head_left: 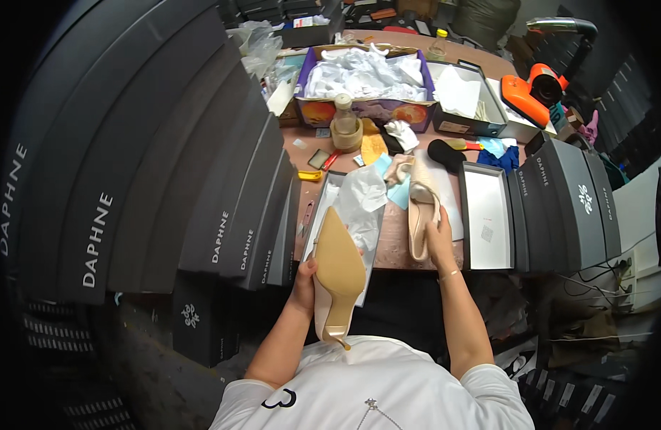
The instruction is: Inspecting manufactured shoes and packing them into boxes with protective tissue paper and foam inserts.
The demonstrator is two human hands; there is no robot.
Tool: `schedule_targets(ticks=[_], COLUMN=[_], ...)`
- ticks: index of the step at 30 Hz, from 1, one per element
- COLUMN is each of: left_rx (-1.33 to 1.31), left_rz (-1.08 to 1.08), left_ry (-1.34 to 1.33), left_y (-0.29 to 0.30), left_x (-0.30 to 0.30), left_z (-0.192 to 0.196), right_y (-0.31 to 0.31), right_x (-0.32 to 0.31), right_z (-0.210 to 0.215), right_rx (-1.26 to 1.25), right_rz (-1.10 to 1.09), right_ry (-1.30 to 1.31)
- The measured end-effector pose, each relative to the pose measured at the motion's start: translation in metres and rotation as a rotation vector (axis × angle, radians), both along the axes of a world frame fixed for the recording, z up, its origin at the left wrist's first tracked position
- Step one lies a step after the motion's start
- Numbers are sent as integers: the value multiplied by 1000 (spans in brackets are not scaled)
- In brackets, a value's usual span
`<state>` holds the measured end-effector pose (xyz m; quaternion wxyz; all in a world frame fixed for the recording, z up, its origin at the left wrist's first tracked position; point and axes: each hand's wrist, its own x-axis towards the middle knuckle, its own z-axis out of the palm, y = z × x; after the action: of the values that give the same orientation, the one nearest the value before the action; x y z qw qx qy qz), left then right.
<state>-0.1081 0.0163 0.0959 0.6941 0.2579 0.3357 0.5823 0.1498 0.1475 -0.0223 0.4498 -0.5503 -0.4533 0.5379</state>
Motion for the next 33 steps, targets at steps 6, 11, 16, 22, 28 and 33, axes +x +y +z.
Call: schedule_targets(ticks=[6,11,16,22,28,33], left_rx=[-25,-160,-128,-111,-153,-198], left_rz=[59,-34,-169,-150,-101,-68], left_ry=[-260,-436,-538,-478,-510,-563], left_y=[14,17,7,8,15,20], left_x=[15,47,37,36,33,26], left_z=[-14,-10,-28,-22,-24,-44], right_y=[-76,-116,-119,-121,-113,-116], right_x=[27,-27,-38,-44,-61,-73], right_z=[63,37,18,21,14,-12], right_rx=[-395,-539,-609,-769,-762,-768], right_rz=[244,919,821,787,938,921], right_ry=[930,1585,1272,1484,1717,1725])
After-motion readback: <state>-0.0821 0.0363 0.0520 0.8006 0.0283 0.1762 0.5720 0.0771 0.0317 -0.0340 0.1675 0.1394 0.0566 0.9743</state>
